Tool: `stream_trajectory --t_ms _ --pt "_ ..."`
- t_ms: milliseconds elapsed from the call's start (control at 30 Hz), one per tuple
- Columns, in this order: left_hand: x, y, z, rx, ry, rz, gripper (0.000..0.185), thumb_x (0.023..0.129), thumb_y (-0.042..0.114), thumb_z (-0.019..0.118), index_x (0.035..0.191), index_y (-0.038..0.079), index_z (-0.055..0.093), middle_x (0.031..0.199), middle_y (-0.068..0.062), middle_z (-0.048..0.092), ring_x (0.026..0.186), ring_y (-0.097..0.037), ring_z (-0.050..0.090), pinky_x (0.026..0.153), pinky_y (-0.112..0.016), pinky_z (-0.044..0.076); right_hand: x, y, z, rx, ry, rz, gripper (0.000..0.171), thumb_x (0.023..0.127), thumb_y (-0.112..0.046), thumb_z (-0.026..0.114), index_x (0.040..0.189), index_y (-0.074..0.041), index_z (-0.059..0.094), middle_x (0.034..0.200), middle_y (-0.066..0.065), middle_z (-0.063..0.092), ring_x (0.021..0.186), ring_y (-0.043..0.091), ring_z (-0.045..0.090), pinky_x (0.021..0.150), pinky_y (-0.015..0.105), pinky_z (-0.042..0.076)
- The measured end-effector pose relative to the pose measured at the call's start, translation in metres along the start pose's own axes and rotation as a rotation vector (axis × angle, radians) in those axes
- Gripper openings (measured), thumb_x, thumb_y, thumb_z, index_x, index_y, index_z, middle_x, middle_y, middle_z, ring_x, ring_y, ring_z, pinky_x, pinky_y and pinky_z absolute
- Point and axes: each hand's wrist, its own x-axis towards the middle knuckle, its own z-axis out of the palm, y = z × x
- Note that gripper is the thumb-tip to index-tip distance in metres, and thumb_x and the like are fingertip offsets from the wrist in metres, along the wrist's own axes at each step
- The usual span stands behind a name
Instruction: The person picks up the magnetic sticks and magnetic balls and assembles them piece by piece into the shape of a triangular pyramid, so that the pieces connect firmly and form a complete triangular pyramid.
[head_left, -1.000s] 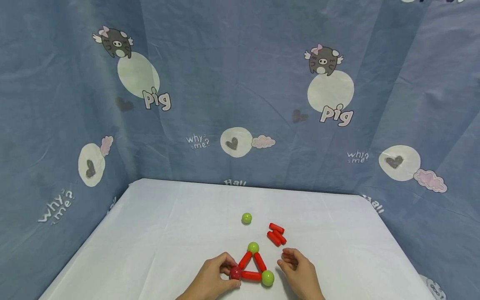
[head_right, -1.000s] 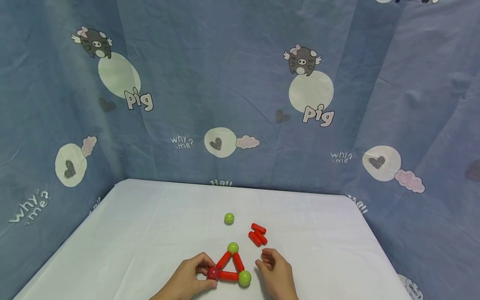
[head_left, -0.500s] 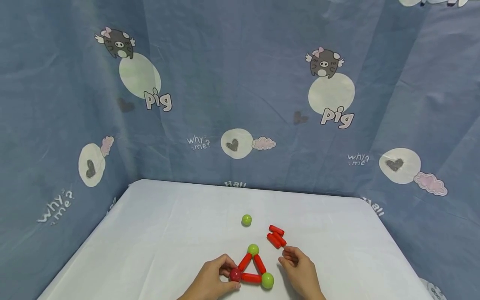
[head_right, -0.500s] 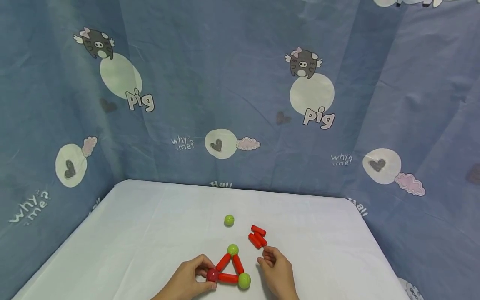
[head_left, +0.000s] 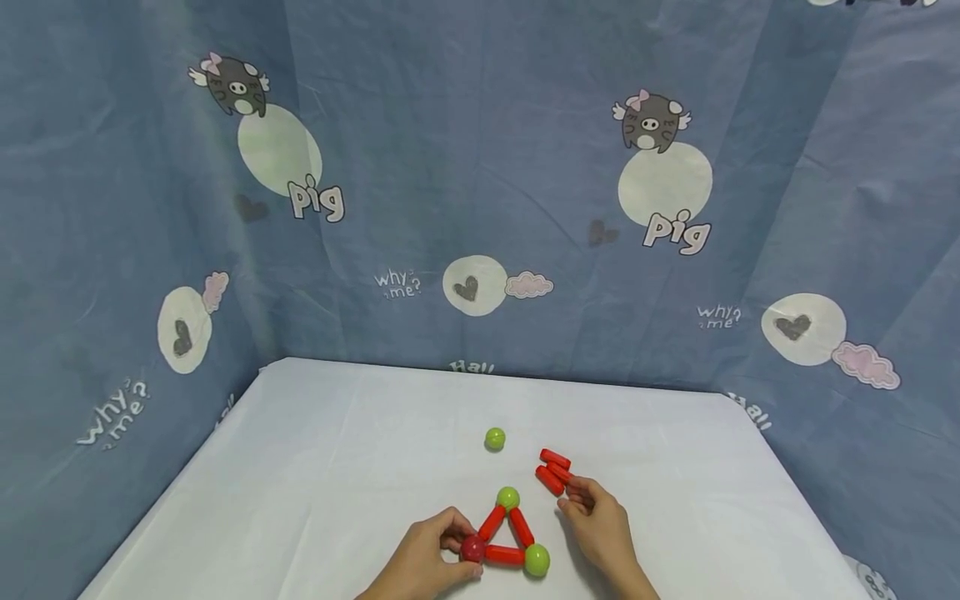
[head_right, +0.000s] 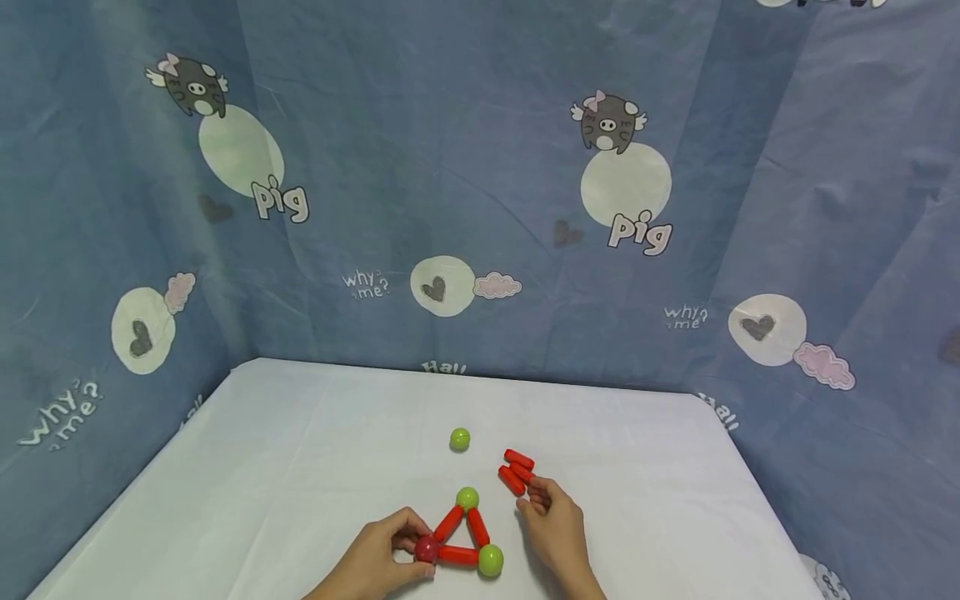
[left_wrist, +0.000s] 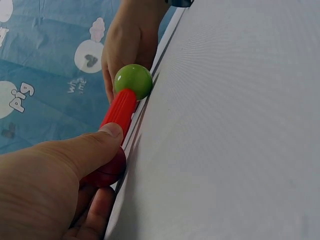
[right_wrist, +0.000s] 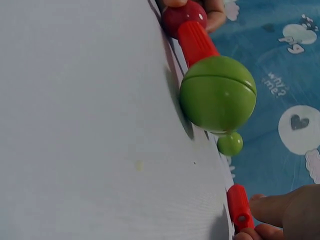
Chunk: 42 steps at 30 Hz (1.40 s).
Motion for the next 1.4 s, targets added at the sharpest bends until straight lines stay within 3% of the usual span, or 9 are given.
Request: stream_trajectory --t_ms 733,1133,1400 --pt "0.001 0.003 0.0 0.015 0.002 -0.021 0.038 0.076 0.023 0.09 0.103 0.018 0.064 0.093 0.008 0.07 0.084 -0.008 0.065 0.08 -0.023 0.056 0.014 -0.001 0.005 -0.029 -0.02 0.001 0.042 0.079 -0.01 0.085 0.117 -0.001 0.071 0.102 0.01 0.075 0.094 0.019 0.07 0.081 0.031 0.06" --pt "-0.001 0.002 0.0 0.014 0.011 -0.012 0.038 0.076 0.022 0.091 0.103 0.017 0.064 0.094 0.007 0.07 0.083 -0.007 0.064 0.079 -0.024 0.056 0.017 -0.003 0.014 -0.071 0.017 -0.007 0.037 0.077 -0.009 0.086 0.111 -0.002 0.073 0.092 0.005 0.073 0.083 0.013 0.066 0.071 0.022 0.054" --pt "0.0 0.001 0.001 0.017 0.01 -0.007 0.038 0.076 0.022 0.091 0.103 0.017 0.064 0.095 0.007 0.07 0.083 -0.007 0.064 0.079 -0.024 0.056 0.018 -0.003 0.015 -0.096 0.033 -0.025 0.028 0.082 -0.009 0.082 0.109 -0.003 0.075 0.09 0.004 0.074 0.082 0.013 0.065 0.07 0.024 0.053"
